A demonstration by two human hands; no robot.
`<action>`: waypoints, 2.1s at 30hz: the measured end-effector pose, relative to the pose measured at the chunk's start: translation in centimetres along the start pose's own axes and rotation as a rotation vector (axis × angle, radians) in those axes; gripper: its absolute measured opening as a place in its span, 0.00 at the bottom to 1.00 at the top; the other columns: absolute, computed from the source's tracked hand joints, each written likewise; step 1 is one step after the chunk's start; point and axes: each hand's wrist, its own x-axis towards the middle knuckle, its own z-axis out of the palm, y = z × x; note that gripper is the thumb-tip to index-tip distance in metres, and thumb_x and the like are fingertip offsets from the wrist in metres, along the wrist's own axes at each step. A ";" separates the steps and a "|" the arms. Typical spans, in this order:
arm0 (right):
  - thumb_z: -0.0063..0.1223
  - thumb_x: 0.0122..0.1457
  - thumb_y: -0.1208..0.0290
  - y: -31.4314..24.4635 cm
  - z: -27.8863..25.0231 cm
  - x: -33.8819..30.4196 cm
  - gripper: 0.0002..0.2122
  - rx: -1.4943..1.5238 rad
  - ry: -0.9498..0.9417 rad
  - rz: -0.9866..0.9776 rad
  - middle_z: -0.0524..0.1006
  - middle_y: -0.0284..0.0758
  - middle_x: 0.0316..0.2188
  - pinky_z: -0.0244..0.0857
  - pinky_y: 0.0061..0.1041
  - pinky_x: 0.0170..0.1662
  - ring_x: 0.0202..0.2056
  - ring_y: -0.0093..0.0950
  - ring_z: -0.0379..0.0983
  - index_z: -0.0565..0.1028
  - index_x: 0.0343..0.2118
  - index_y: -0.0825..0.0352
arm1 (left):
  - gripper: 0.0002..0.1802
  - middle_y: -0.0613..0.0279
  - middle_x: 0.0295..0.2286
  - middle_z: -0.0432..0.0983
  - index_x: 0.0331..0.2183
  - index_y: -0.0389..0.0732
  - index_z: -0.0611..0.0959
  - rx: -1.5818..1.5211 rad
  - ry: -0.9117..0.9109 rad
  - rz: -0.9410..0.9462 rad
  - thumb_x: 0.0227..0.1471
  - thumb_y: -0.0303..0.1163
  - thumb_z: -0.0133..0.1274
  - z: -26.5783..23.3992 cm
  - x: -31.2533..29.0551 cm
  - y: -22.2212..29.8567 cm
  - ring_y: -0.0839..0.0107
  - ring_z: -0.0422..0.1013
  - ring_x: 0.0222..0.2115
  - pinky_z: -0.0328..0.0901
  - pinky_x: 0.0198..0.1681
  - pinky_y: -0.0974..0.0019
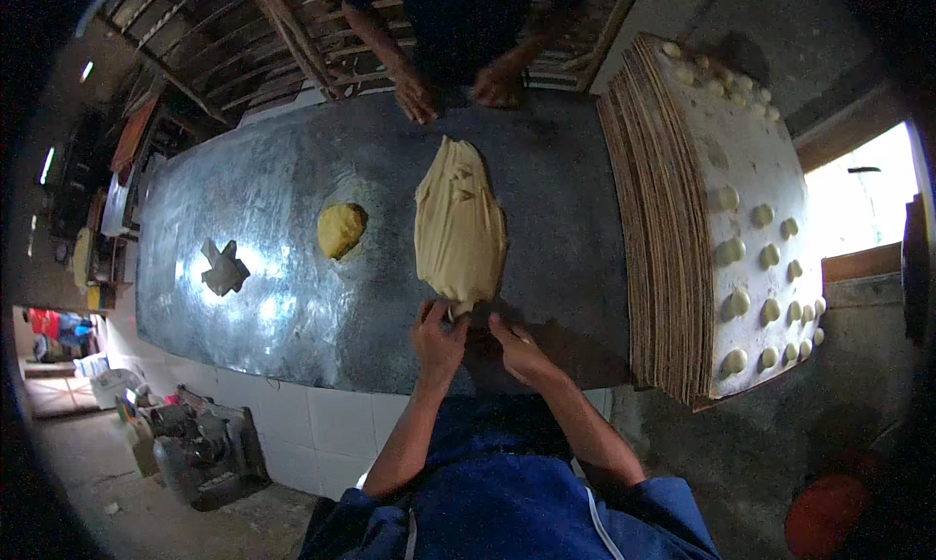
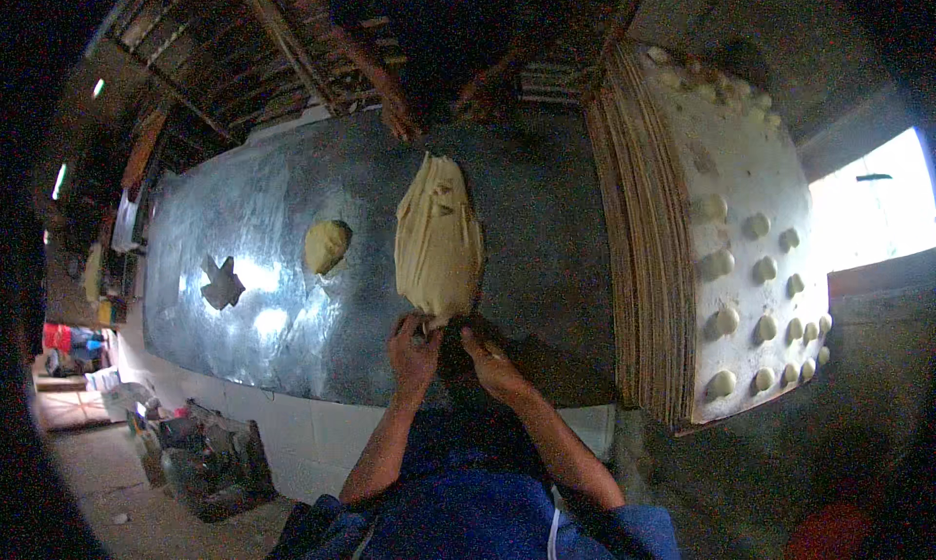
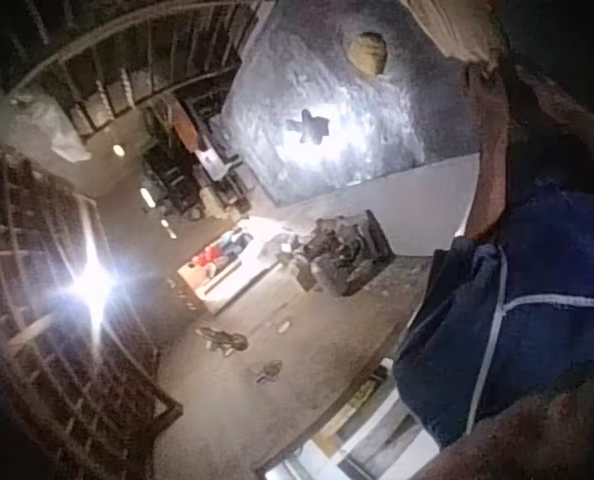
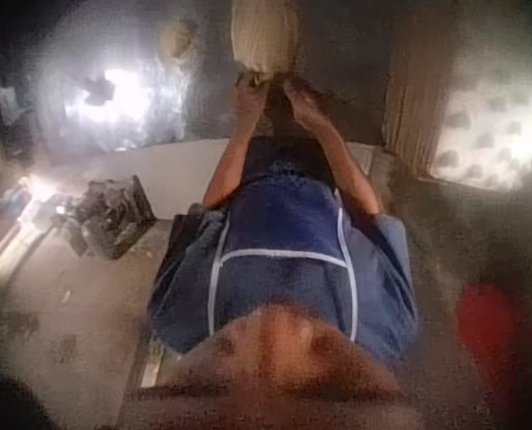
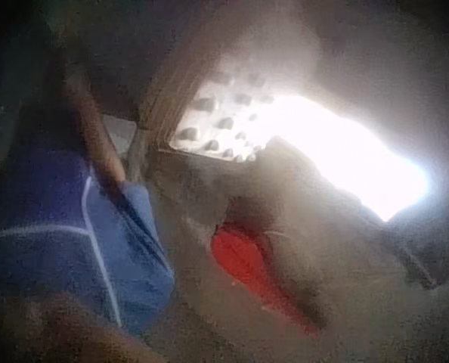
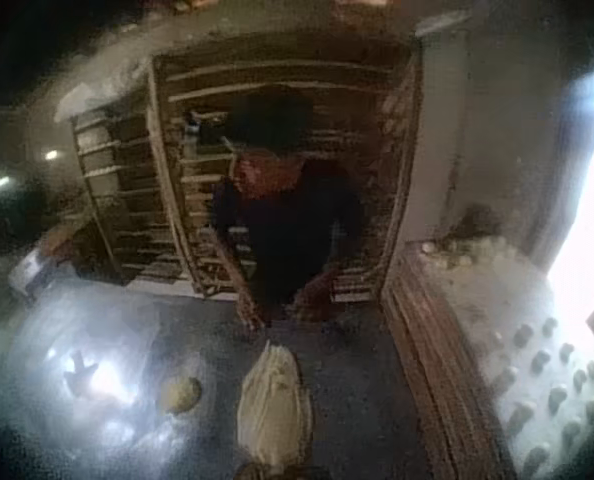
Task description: The person tears small pieces from a large dough mass on a metal table, rolls them into balls, and places them on a wooden board. Another person assists by rolling dough and arranging the pieces on the board.
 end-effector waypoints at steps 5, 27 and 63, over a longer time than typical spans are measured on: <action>0.45 0.71 0.59 -1.7 3.0 2.9 0.18 0.059 -0.341 0.058 0.81 0.40 0.36 0.69 0.39 0.44 0.39 0.37 0.77 0.76 0.47 0.72 | 0.17 0.56 0.35 0.82 0.49 0.39 0.81 -0.308 -0.300 -0.341 0.60 0.33 0.56 -6.6 -3.2 2.5 0.60 0.77 0.31 0.73 0.41 0.60; 0.59 0.64 0.65 -10.4 7.4 4.8 0.18 -0.161 -0.797 -0.448 0.80 0.32 0.42 0.71 0.25 0.43 0.41 0.21 0.74 0.75 0.55 0.63 | 0.15 0.42 0.38 0.78 0.39 0.37 0.79 0.063 -0.593 0.291 0.59 0.39 0.50 2.2 -2.3 -9.2 0.39 0.75 0.35 0.70 0.38 0.41; 0.60 0.59 0.71 2.3 -9.4 0.3 0.17 -0.642 0.027 -0.535 0.66 0.41 0.27 0.59 0.42 0.34 0.26 0.37 0.63 0.62 0.42 0.71 | 0.14 0.41 0.34 0.67 0.43 0.30 0.71 0.134 -0.120 0.187 0.55 0.24 0.53 -6.0 1.3 -14.7 0.43 0.66 0.36 0.62 0.41 0.45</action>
